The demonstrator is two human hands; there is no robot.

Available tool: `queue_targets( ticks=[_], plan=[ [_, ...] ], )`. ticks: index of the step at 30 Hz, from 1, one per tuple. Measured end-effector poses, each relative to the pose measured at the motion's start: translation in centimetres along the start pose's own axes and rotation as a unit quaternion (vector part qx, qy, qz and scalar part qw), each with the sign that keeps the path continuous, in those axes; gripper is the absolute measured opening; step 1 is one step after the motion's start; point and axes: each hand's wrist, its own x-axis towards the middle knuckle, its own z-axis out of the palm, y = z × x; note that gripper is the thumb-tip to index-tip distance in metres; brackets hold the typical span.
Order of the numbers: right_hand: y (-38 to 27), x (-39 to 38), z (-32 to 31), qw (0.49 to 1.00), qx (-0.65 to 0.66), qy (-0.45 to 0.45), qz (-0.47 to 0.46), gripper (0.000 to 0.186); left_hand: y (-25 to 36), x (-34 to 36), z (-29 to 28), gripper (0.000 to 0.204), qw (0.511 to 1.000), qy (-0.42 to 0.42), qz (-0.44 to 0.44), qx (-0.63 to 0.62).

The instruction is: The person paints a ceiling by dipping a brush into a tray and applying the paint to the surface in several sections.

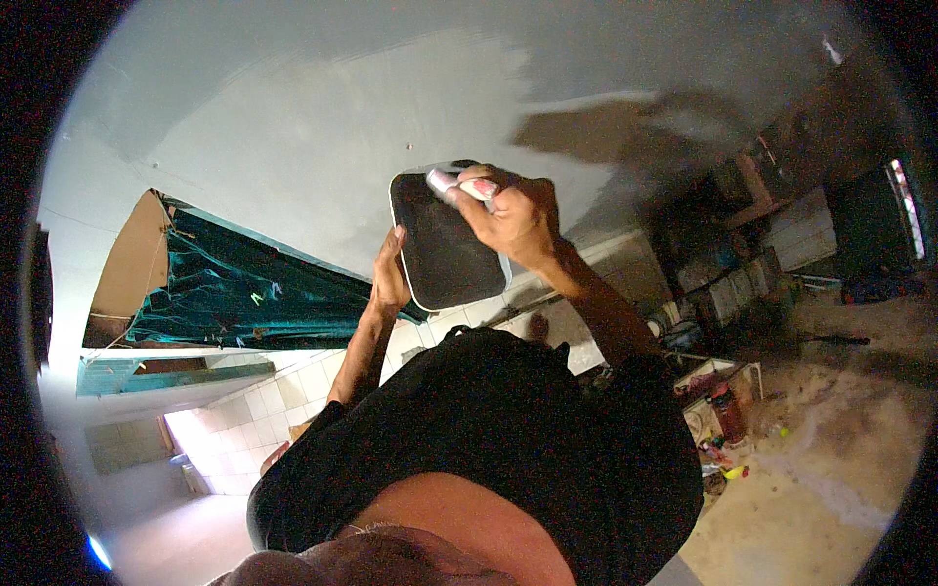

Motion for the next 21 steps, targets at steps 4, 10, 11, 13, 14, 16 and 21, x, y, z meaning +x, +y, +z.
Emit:
queue_targets(
  ticks=[4,10,11,13,14,16,21],
  plan=[
    [-0.5,0.0,2.7,0.99,0.126,-0.009,0.071,0.01,0.2,-0.1,0.3,0.055,0.999,-0.011,0.01,0.031],
    [0.9,0.9,1.6,0.95,0.238,0.118,0.164,0.01,-0.6,-0.9,-1.6,0.054,1.0,0.021,0.0,-0.015],
    [1.4,1.7,1.3,0.934,0.284,0.162,0.141,0.011,-0.4,-1.4,-1.8,0.054,0.999,0.026,0.013,-0.017],
    [1.8,3.3,1.4,0.913,0.33,0.209,0.115,0.012,-0.4,-2.4,-3.3,0.053,0.998,0.034,0.021,-0.041],
    [1.6,4.3,2.0,0.907,0.348,0.227,0.076,0.011,-0.6,-2.5,-4.8,0.051,0.997,0.047,0.008,-0.061],
    [1.0,5.7,4.4,0.892,0.372,0.251,0.058,0.013,0.6,-3.7,-5.0,0.05,0.997,0.051,0.053,-0.024],
    [1.6,8.4,11.7,0.865,0.398,0.304,-0.016,0.014,2.1,-6.2,-8.3,0.052,0.994,0.052,0.093,-0.039]
  ],
)
